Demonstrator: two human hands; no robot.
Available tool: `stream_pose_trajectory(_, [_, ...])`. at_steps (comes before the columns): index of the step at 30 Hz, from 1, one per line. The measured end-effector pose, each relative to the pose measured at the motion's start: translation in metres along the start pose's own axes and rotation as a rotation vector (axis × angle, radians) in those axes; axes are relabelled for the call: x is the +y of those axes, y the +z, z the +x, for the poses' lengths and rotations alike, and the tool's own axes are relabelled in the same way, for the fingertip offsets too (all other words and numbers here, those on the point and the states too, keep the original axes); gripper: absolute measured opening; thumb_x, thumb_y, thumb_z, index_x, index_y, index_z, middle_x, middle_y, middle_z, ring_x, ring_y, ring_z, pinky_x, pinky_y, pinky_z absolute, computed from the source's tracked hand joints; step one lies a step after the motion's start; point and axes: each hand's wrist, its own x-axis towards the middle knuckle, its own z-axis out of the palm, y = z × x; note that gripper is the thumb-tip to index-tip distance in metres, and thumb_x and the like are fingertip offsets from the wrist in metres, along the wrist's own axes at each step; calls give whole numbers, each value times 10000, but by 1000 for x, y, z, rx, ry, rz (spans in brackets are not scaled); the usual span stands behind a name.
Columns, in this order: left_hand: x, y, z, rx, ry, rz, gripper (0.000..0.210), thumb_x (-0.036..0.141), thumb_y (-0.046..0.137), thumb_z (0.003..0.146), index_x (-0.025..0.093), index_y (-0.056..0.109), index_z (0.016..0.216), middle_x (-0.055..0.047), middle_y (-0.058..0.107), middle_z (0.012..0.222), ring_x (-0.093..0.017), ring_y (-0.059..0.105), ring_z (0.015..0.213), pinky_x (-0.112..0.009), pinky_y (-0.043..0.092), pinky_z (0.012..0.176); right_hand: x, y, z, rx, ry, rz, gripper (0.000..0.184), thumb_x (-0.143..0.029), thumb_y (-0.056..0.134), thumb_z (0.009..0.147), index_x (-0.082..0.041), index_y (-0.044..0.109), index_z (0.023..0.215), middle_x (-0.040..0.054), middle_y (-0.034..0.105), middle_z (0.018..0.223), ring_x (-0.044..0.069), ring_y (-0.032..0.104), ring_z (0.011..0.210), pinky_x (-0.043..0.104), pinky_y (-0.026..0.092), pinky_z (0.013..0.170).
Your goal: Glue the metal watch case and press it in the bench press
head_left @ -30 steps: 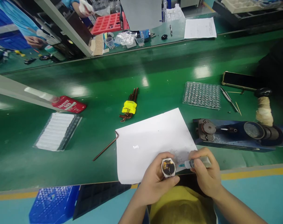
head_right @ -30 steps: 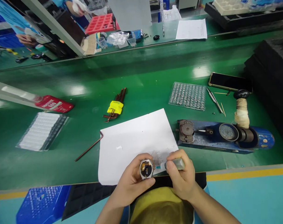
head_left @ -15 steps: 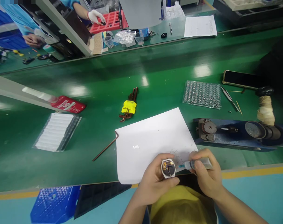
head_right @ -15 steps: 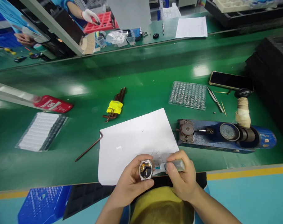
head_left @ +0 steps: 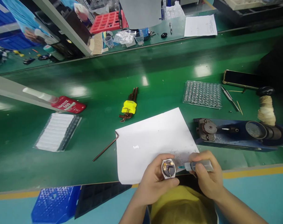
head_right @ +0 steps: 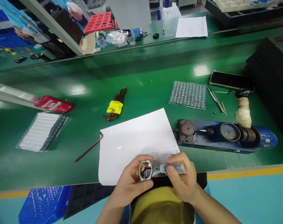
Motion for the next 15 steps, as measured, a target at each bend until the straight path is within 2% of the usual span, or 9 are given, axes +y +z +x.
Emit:
stream_pose_trajectory(5, [0,-1,1,11,-5,-4,573,236,947,823,266,672,1325,-34,700,1020,-126,639,847,-176,503,742,3,-1,-3,44,-7,-48,67,-316,603,1105,-259,634,1124,13,681,904,144,611,628,232,510,575])
stream_pose_trajectory(10, [0,1,-2,78,-49,15,605,277,977,786,240,667,1304,-34,700,982,-123,626,801,-184,499,717,1,-1,-2,19,1,-7,49,-289,594,1104,-256,629,1108,10,679,836,152,590,607,238,484,562])
stream_pose_trajectory(15, [2,2,0,70,-49,15,584,250,979,779,243,686,1284,-22,696,957,-117,619,789,-177,489,704,0,-1,-1,14,-11,5,78,-331,586,1116,-265,627,1120,10,667,871,154,598,608,248,488,552])
